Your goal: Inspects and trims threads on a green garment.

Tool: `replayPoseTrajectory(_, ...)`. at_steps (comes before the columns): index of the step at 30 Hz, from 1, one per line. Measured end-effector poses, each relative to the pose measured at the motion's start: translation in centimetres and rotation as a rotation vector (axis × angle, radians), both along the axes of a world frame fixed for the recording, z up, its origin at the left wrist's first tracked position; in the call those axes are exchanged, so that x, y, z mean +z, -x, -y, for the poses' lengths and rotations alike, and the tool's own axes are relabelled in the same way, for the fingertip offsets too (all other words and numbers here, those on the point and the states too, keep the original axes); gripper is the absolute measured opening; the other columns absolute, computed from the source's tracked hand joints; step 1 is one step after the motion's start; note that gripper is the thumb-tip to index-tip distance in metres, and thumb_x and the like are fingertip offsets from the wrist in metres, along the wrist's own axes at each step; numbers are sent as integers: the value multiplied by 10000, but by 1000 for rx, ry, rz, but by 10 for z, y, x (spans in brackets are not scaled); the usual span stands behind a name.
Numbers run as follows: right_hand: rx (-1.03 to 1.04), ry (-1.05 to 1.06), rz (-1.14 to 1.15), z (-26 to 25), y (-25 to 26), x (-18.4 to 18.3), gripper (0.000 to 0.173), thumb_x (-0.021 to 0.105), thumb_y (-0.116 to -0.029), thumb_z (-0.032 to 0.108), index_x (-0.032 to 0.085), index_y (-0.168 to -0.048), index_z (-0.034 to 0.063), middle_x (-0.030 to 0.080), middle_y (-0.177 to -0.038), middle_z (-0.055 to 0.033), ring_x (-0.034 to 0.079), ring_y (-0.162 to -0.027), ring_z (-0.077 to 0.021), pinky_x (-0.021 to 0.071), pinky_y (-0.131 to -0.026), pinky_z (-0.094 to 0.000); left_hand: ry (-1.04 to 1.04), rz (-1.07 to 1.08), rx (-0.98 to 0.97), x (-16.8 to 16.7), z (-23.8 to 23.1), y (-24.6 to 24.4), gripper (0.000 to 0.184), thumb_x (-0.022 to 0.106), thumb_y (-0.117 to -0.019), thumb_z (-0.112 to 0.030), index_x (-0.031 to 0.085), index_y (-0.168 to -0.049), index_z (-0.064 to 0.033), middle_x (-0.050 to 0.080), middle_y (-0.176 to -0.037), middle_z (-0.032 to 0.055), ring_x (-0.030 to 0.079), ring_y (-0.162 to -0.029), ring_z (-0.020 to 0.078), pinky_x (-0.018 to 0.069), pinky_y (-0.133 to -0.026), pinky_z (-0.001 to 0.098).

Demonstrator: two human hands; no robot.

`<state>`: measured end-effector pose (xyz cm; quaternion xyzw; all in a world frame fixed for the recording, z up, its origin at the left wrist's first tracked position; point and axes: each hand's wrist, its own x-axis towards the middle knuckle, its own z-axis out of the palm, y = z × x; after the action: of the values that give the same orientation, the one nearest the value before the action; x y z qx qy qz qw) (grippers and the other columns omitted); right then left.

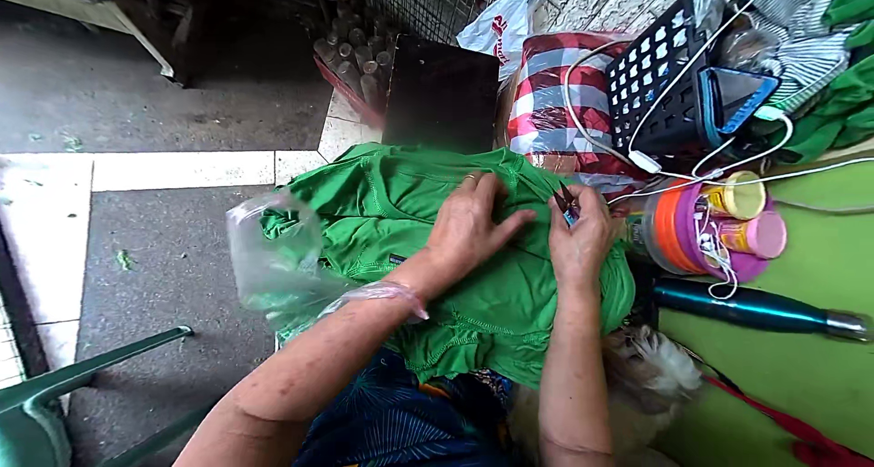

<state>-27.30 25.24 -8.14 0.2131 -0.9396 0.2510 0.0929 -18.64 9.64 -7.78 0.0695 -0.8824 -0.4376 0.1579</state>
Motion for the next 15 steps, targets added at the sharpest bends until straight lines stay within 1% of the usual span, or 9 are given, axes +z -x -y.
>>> replayPoseTrajectory(1,43,83,-48,-2,0,-3,194,638,-952,6,670,-1140,-35,662,-1120,-228,682,-960,-331,560,-816,-468,43,40,24,-2,-5,5,419,730,-954,-316,629,-1113,57,640,-1041,242,671,-885,364,563,-750,495)
replayPoseTrajectory(3,175,260,-127,-6,1,-9,177,643,-899,-64,685,-1071,-55,658,-1064,-203,659,-902,-213,547,-790,-279,94,22,57,-9,-8,10,287,695,-974,-231,645,-1040,44,641,-965,224,670,-837,371,554,-699,498)
replayPoseTrajectory(4,245,324,-117,-8,2,-10,175,647,-887,-65,683,-1058,-67,666,-1025,-201,653,-869,-183,540,-765,-241,80,-11,62,-13,-6,9,213,660,-988,-175,663,-1011,37,655,-942,212,677,-827,355,557,-702,486)
replayPoseTrajectory(6,333,325,-26,-12,1,-11,242,629,-876,13,661,-1105,-59,695,-989,-182,672,-848,-176,554,-730,-273,-43,-27,40,-20,1,0,192,591,-1031,-143,667,-1038,34,671,-931,194,677,-816,306,562,-738,457)
replayPoseTrajectory(8,375,234,47,-13,1,-8,342,605,-897,135,626,-1194,-34,719,-1032,-175,705,-898,-244,566,-740,-405,-214,-36,33,-30,6,-7,207,537,-1063,-159,648,-1082,14,680,-910,152,678,-760,215,580,-725,385)
replayPoseTrajectory(9,393,194,41,-12,1,-7,344,604,-927,158,625,-1213,-32,719,-1038,-177,706,-901,-274,561,-749,-451,-273,-57,41,-36,7,-7,206,518,-1069,-162,640,-1085,4,688,-904,127,686,-751,168,592,-727,339)
replayPoseTrajectory(10,407,161,12,-10,1,-6,323,610,-950,155,639,-1211,-34,715,-1027,-183,697,-878,-299,544,-744,-480,-309,-84,55,-41,6,-5,205,510,-1070,-153,640,-1085,5,697,-909,113,693,-764,139,595,-741,309)
replayPoseTrajectory(12,413,96,-50,-6,-1,-5,273,660,-951,123,690,-1180,-22,720,-1013,-198,704,-878,-346,530,-766,-531,-322,-119,60,-45,5,-4,202,507,-1070,-147,637,-1094,5,702,-922,102,693,-780,120,590,-751,288)
replayPoseTrajectory(15,376,22,-107,2,-7,-4,232,701,-925,92,731,-1139,7,729,-1029,-205,714,-919,-366,526,-780,-539,-268,-152,41,-44,4,-7,194,521,-1063,-158,642,-1084,-8,677,-904,100,663,-738,126,574,-702,288)
